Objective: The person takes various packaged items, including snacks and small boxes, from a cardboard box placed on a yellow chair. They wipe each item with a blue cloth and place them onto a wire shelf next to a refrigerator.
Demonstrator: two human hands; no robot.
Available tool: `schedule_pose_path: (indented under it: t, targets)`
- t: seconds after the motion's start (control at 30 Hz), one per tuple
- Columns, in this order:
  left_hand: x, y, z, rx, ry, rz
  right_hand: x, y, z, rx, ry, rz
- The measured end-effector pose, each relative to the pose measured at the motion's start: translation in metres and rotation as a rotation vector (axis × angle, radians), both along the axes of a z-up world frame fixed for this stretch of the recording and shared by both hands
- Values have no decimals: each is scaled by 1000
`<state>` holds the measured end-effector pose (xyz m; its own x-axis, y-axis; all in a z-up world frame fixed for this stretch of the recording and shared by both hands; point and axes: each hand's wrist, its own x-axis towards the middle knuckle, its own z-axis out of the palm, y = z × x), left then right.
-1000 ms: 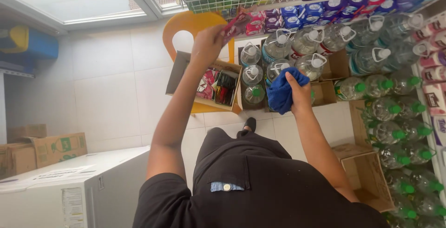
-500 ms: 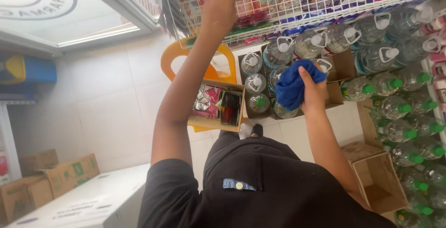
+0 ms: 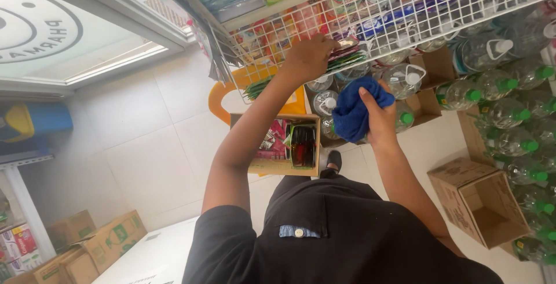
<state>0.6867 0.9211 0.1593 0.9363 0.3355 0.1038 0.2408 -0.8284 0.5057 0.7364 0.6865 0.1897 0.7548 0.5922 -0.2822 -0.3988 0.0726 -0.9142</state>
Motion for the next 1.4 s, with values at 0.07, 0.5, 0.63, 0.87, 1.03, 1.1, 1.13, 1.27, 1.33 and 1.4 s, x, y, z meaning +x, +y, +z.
schedule_pose_path:
  t: [0.07, 0.5, 0.63, 0.87, 1.03, 1.1, 1.13, 1.27, 1.33, 1.4]
  targets:
    - [6, 4, -19, -12, 140, -22, -10, 14, 0, -82, -67, -67]
    - [-56, -45, 66, 98, -457, 106, -13, -11, -35, 221, -250, 31]
    - [-130, -98, 82, 42, -599, 152, -28, -21, -5, 288, -273, 209]
    - [-271, -214, -169, -324, -216, 812, -42, -69, -70, 164, 282, 168]
    - [-348, -288, -268, -252, -81, 895, -67, -100, -148, 26, 247, 78]
    - [-354, -289, -274, -112, -16, 912, -85, -100, -141, -77, 179, 184]
    - [-352, -283, -280, -109, -19, 918, -92, -101, -148, -73, 177, 191]
    - [-340, -252, -309, -9, 37, 841, -131, -89, -143, -146, 102, 364]
    - [-329, -237, -343, -5, 60, 815, -148, -81, -142, -158, 49, 420]
    - [-318, -231, -396, -20, 147, 836, -156, -80, -162, -227, 68, 396]
